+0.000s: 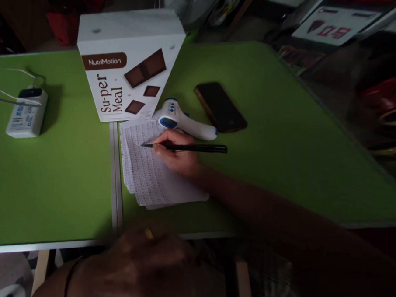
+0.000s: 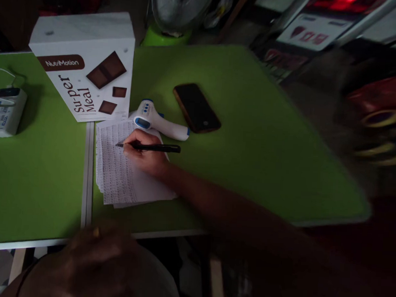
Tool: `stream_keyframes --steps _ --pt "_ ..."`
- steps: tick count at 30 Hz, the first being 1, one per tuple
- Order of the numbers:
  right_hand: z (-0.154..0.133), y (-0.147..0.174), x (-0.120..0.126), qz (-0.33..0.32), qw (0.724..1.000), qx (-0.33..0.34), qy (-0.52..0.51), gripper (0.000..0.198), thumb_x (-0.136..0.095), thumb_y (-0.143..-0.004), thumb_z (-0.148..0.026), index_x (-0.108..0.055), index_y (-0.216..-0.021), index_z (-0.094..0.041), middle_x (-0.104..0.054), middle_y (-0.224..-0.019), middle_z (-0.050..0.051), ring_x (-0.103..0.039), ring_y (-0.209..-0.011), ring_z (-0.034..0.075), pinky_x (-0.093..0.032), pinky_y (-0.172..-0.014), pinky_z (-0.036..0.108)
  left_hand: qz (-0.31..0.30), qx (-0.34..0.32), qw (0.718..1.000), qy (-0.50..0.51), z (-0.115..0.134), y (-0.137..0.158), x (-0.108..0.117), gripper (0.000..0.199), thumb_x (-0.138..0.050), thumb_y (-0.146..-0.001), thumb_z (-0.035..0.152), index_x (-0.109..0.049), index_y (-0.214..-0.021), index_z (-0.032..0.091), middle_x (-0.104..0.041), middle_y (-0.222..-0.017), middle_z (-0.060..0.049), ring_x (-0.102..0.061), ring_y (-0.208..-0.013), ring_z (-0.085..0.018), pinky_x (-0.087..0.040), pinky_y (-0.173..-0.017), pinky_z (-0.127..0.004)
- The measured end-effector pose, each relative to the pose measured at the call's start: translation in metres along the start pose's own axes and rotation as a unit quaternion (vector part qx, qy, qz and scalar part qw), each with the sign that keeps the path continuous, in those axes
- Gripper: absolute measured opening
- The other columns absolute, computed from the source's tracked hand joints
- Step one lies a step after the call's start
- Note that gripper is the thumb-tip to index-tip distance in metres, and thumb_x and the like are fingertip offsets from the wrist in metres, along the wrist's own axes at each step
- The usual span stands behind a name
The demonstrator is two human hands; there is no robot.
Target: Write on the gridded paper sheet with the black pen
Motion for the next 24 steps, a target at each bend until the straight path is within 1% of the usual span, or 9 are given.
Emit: stream_keyframes --steps 1,2,3,5,6,11,17,20,24 --pt "0.000 0.000 0.000 0.005 1.000 -0.001 0.003 0.011 -0.060 -0.079 -0.017 -0.058 -0.070 -0.023 -0.059 -0.060 -0.003 -0.050 -0.053 0.011 -0.044 -0.050 0.026 0.022 0.001 1.000 -0.002 -0.009 -0.006 0.001 0.019 -0.055 -0.106 0.025 -0.063 -0.118 0.013 -0.063 -0.119 -0.011 -0.062 -0.110 -0.023 -0.056 -0.097 -0.041" --pt "0.001 0.000 0.001 0.009 1.000 -0.003 0.007 0.011 -0.060 -0.079 -0.018 -0.058 -0.070 -0.023 -0.059 -0.060 -0.003 -0.050 -0.053 0.012 -0.044 -0.050 0.026 0.056 0.004 0.998 -0.006 -0.017 -0.011 0.003 0.017 -0.052 -0.106 0.020 -0.063 -0.114 0.010 -0.064 -0.115 -0.012 -0.060 -0.112 -0.024 -0.054 -0.099 -0.040" --pt "0.001 0.000 0.001 0.014 1.000 -0.006 0.012 0.011 -0.060 -0.079 -0.019 -0.058 -0.069 -0.022 -0.059 -0.060 -0.003 -0.050 -0.053 0.012 -0.043 -0.050 0.026 0.089 0.012 0.996 -0.017 -0.024 -0.015 0.004 0.016 -0.051 -0.106 0.017 -0.063 -0.113 0.008 -0.065 -0.114 -0.012 -0.059 -0.112 -0.024 -0.053 -0.101 -0.040" --pt "0.002 0.000 0.001 0.016 1.000 -0.012 0.022 0.010 -0.059 -0.078 -0.019 -0.059 -0.068 -0.022 -0.059 -0.059 -0.003 -0.049 -0.053 0.011 -0.043 -0.050 0.026 0.125 0.020 0.992 -0.029 -0.033 -0.020 0.005 0.013 -0.052 -0.105 0.013 -0.062 -0.111 0.008 -0.064 -0.114 -0.011 -0.057 -0.112 -0.023 -0.051 -0.102 -0.039" --pt "0.002 -0.001 0.001 0.014 1.000 -0.014 0.024 0.010 -0.059 -0.077 -0.019 -0.059 -0.068 -0.023 -0.059 -0.059 -0.003 -0.049 -0.053 0.011 -0.043 -0.051 0.027 0.130 0.020 0.991 -0.031 -0.035 -0.021 0.004 0.012 -0.052 -0.105 0.013 -0.062 -0.110 0.008 -0.064 -0.114 -0.011 -0.057 -0.112 -0.023 -0.051 -0.102 -0.039" --pt "0.001 -0.002 0.004 0.017 0.999 -0.015 0.036 0.009 -0.058 -0.076 -0.019 -0.059 -0.068 -0.022 -0.059 -0.060 -0.003 -0.050 -0.054 0.011 -0.046 -0.053 0.026 0.114 0.013 0.993 -0.020 -0.034 -0.019 -0.003 0.012 -0.053 -0.105 0.015 -0.064 -0.104 0.008 -0.064 -0.113 -0.010 -0.057 -0.110 -0.023 -0.049 -0.105 -0.039" --pt "0.000 -0.002 0.003 0.018 0.999 -0.018 0.039 0.010 -0.057 -0.073 -0.016 -0.056 -0.065 -0.022 -0.057 -0.057 -0.004 -0.047 -0.052 0.010 -0.043 -0.051 0.026 0.107 0.023 0.994 -0.029 -0.037 -0.014 -0.006 0.012 -0.053 -0.104 0.014 -0.064 -0.107 0.009 -0.063 -0.116 -0.009 -0.055 -0.114 -0.022 -0.047 -0.110 -0.039" --pt "-0.001 -0.001 0.002 0.020 1.000 -0.017 0.015 0.011 -0.057 -0.076 -0.017 -0.056 -0.066 -0.022 -0.057 -0.057 -0.004 -0.046 -0.051 0.009 -0.041 -0.050 0.025 0.103 0.020 0.994 -0.036 -0.037 -0.014 -0.007 0.013 -0.053 -0.104 0.014 -0.064 -0.108 0.009 -0.063 -0.116 -0.010 -0.055 -0.114 -0.022 -0.049 -0.108 -0.040" --pt "-0.003 -0.001 0.000 0.004 1.000 -0.015 -0.007 0.009 -0.058 -0.077 -0.019 -0.060 -0.069 -0.021 -0.059 -0.059 -0.004 -0.047 -0.051 0.009 -0.039 -0.048 0.024 0.090 0.026 0.994 -0.052 -0.038 -0.016 -0.009 0.016 -0.049 -0.106 0.016 -0.063 -0.109 0.009 -0.065 -0.112 -0.010 -0.057 -0.110 -0.023 -0.052 -0.105 -0.040"
Point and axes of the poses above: each hand's wrist, its own y-axis away from the middle knuckle, its own x-axis out of the back of the hand, z = x × y, the point moved 6 cm from there along -y, towards the middle knuckle
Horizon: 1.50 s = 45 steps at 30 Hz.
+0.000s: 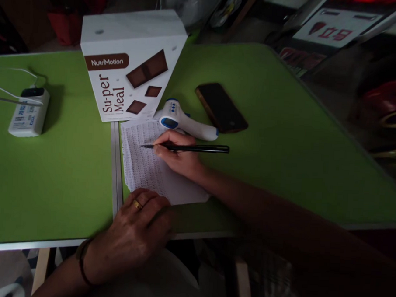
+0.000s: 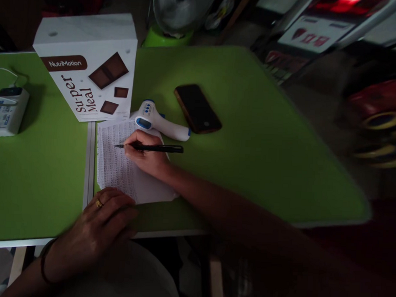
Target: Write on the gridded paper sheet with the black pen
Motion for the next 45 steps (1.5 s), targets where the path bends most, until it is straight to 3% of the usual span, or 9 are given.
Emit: stream_keyframes --steps 7,21,27,34,45 --pt "0.002 0.001 -0.004 -0.031 1.000 -0.005 0.000 0.008 -0.059 -0.078 -0.021 -0.062 -0.071 -0.021 -0.061 -0.061 -0.004 -0.048 -0.053 0.009 -0.040 -0.050 0.024 -0.042 0.005 0.999 -0.027 -0.002 -0.001 -0.009 0.030 -0.035 -0.110 0.020 -0.063 -0.112 0.008 -0.066 -0.106 -0.010 -0.060 -0.102 -0.025 -0.052 -0.103 -0.043" --pt "0.001 0.003 -0.001 -0.015 1.000 0.010 0.017 0.011 -0.058 -0.080 -0.018 -0.058 -0.070 -0.021 -0.059 -0.060 -0.004 -0.048 -0.052 0.009 -0.040 -0.049 0.025 -0.043 0.002 0.999 -0.029 -0.002 -0.002 -0.010 0.033 -0.033 -0.110 0.018 -0.064 -0.114 0.007 -0.066 -0.105 -0.010 -0.060 -0.101 -0.023 -0.051 -0.104 -0.042" --pt "0.003 0.003 -0.004 -0.048 0.998 -0.016 0.027 0.011 -0.059 -0.079 -0.016 -0.056 -0.071 -0.024 -0.060 -0.061 -0.002 -0.049 -0.054 0.012 -0.044 -0.051 0.029 -0.047 0.004 0.999 -0.025 -0.002 0.000 -0.011 0.028 -0.037 -0.109 0.017 -0.063 -0.116 0.007 -0.066 -0.106 -0.010 -0.061 -0.102 -0.023 -0.050 -0.106 -0.043" --pt "0.002 0.002 -0.003 -0.025 0.999 -0.021 0.023 0.008 -0.057 -0.077 -0.022 -0.057 -0.069 -0.023 -0.058 -0.059 -0.004 -0.046 -0.053 0.010 -0.041 -0.050 0.027 -0.047 0.003 0.998 -0.030 -0.002 0.000 -0.011 0.026 -0.039 -0.108 0.016 -0.062 -0.114 0.008 -0.066 -0.105 -0.010 -0.061 -0.101 -0.024 -0.052 -0.104 -0.043" --pt "-0.001 0.001 0.000 -0.018 1.000 -0.009 0.022 0.009 -0.057 -0.076 -0.018 -0.056 -0.068 -0.022 -0.058 -0.059 -0.004 -0.047 -0.053 0.010 -0.041 -0.050 0.026 -0.048 0.000 0.999 -0.026 -0.002 0.001 -0.011 0.020 -0.047 -0.105 0.015 -0.061 -0.116 0.007 -0.064 -0.106 -0.011 -0.059 -0.104 -0.025 -0.050 -0.107 -0.043"
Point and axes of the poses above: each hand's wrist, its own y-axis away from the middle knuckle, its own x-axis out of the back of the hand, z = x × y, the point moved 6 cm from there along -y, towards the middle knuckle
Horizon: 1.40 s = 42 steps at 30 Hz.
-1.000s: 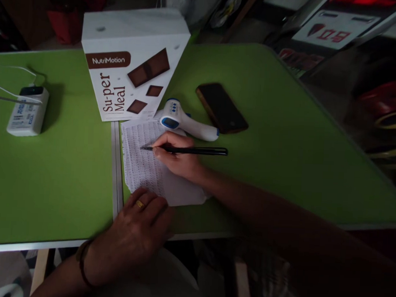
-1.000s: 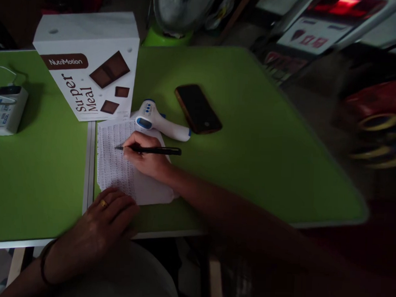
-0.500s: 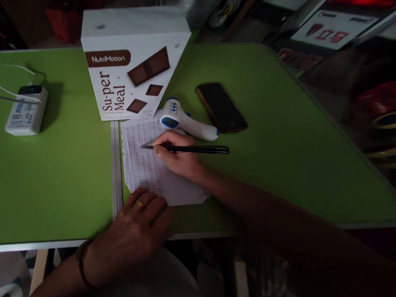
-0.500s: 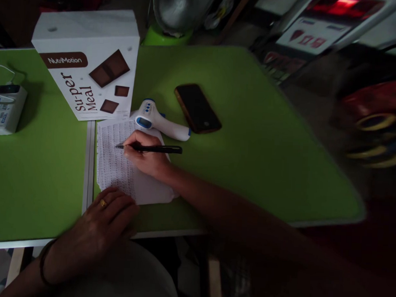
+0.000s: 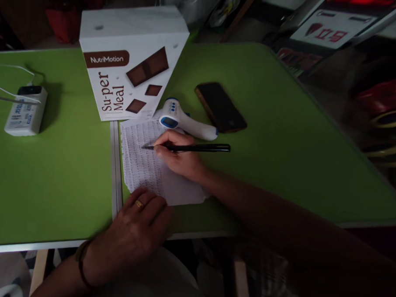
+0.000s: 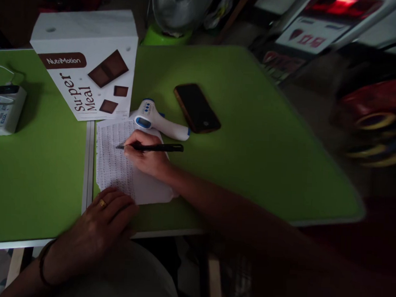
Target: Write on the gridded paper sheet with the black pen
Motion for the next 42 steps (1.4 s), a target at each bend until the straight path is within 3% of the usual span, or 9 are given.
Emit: stream_keyframes --steps 14,26,36,42 --pt "0.0022 -0.0002 0.0013 0.006 1.000 -0.016 0.017 0.012 -0.057 -0.075 -0.014 -0.055 -0.068 -0.023 -0.054 -0.058 -0.004 -0.044 -0.051 0.011 -0.042 -0.051 0.027 0.007 0.002 1.000 0.000 0.0001 -0.0005 0.0020 0.027 -0.038 -0.109 0.018 -0.062 -0.114 0.008 -0.066 -0.105 -0.011 -0.061 -0.102 -0.024 -0.052 -0.103 -0.042" --pt "-0.0039 -0.0015 0.0019 0.019 1.000 0.009 -0.006 0.010 -0.055 -0.074 -0.018 -0.053 -0.065 -0.023 -0.052 -0.054 -0.005 -0.042 -0.049 0.009 -0.039 -0.047 0.025 -0.016 0.010 1.000 0.008 -0.0012 -0.0006 -0.0003 0.019 -0.047 -0.105 0.016 -0.061 -0.116 0.008 -0.066 -0.108 -0.011 -0.061 -0.106 -0.024 -0.053 -0.105 -0.045" --pt "0.0030 0.0018 -0.0039 -0.027 1.000 0.001 -0.010 0.010 -0.059 -0.081 -0.018 -0.057 -0.074 -0.024 -0.059 -0.063 -0.001 -0.049 -0.055 0.013 -0.044 -0.051 0.029 -0.006 0.004 1.000 0.006 -0.0001 -0.0002 0.0004 0.026 -0.040 -0.108 0.017 -0.063 -0.114 0.008 -0.066 -0.105 -0.010 -0.061 -0.101 -0.025 -0.052 -0.104 -0.045" --pt "-0.0011 0.0016 -0.0043 -0.025 0.999 0.026 -0.013 0.009 -0.058 -0.080 -0.016 -0.058 -0.073 -0.023 -0.060 -0.062 -0.003 -0.049 -0.053 0.010 -0.041 -0.048 0.026 -0.009 0.005 1.000 0.004 -0.0001 -0.0002 0.0000 0.025 -0.040 -0.108 0.016 -0.063 -0.114 0.008 -0.065 -0.106 -0.011 -0.060 -0.103 -0.025 -0.050 -0.106 -0.044"
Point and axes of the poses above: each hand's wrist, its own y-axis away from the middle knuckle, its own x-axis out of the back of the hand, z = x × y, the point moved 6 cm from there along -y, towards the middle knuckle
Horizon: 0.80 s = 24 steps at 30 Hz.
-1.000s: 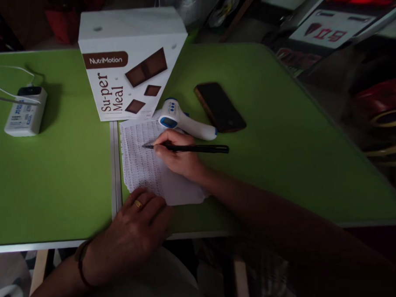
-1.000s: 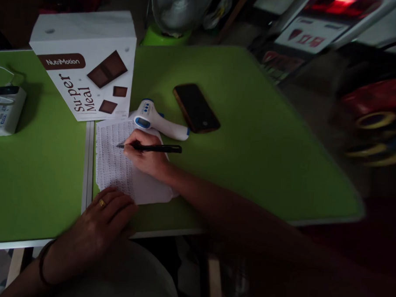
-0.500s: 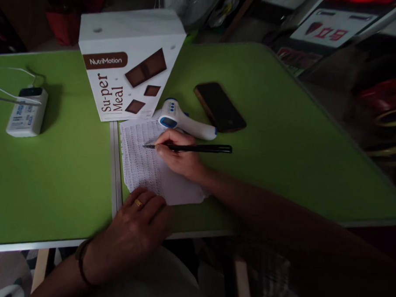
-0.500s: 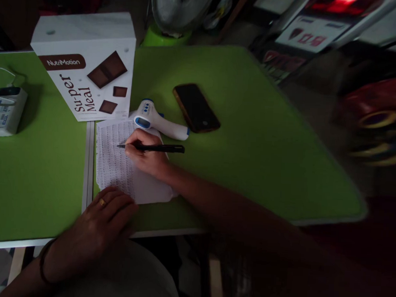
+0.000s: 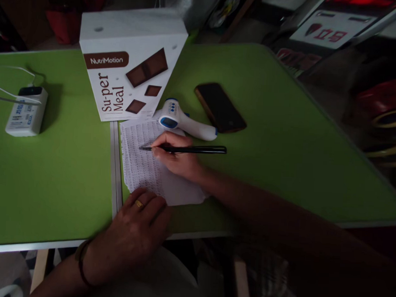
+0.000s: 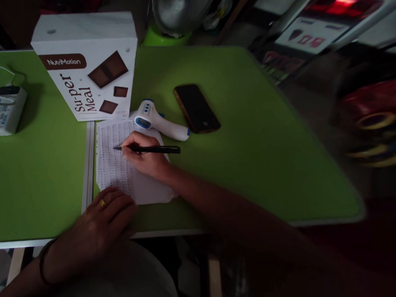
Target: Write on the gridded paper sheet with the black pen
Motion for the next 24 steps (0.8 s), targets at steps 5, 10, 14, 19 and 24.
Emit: stream_keyframes --steps 5,10,14,19,24 --pt "-0.0003 0.0003 -0.0006 0.001 1.000 -0.002 0.018 0.009 -0.058 -0.079 -0.019 -0.058 -0.071 -0.023 -0.059 -0.059 -0.005 -0.047 -0.052 0.009 -0.039 -0.048 0.025 0.006 -0.006 1.000 -0.006 0.0001 0.0005 0.0003 0.025 -0.040 -0.108 0.016 -0.062 -0.115 0.007 -0.065 -0.106 -0.011 -0.060 -0.103 -0.024 -0.050 -0.106 -0.043" --pt "0.0013 0.0010 -0.0005 -0.011 1.000 -0.003 0.018 0.010 -0.058 -0.080 -0.021 -0.057 -0.070 -0.022 -0.057 -0.058 -0.005 -0.046 -0.052 0.009 -0.038 -0.048 0.025 0.004 0.000 1.000 -0.003 -0.0004 0.0000 0.0001 0.025 -0.039 -0.108 0.017 -0.062 -0.114 0.008 -0.065 -0.105 -0.010 -0.061 -0.101 -0.024 -0.051 -0.106 -0.043" --pt "0.0015 0.0007 0.0008 -0.003 1.000 -0.002 0.013 0.010 -0.058 -0.080 -0.019 -0.057 -0.070 -0.022 -0.059 -0.061 -0.004 -0.048 -0.054 0.009 -0.039 -0.050 0.025 0.005 -0.003 1.000 -0.002 -0.0001 -0.0005 0.0007 0.027 -0.037 -0.109 0.017 -0.063 -0.114 0.008 -0.066 -0.104 -0.010 -0.061 -0.101 -0.024 -0.051 -0.105 -0.043" --pt "0.0025 0.0004 0.0006 0.000 1.000 -0.008 0.005 0.010 -0.059 -0.079 -0.018 -0.057 -0.070 -0.022 -0.057 -0.060 -0.004 -0.045 -0.053 0.009 -0.038 -0.049 0.025 0.004 -0.002 1.000 -0.008 -0.0002 -0.0008 0.0010 0.028 -0.037 -0.109 0.017 -0.063 -0.114 0.008 -0.066 -0.106 -0.011 -0.060 -0.102 -0.024 -0.051 -0.106 -0.043" --pt "0.0032 0.0006 0.0019 0.005 1.000 -0.002 0.000 0.009 -0.058 -0.078 -0.017 -0.058 -0.070 -0.021 -0.057 -0.060 -0.004 -0.046 -0.053 0.009 -0.037 -0.049 0.025 0.010 -0.003 1.000 -0.005 -0.0007 -0.0005 0.0007 0.029 -0.036 -0.109 0.017 -0.063 -0.114 0.008 -0.066 -0.105 -0.011 -0.060 -0.102 -0.024 -0.051 -0.106 -0.043"
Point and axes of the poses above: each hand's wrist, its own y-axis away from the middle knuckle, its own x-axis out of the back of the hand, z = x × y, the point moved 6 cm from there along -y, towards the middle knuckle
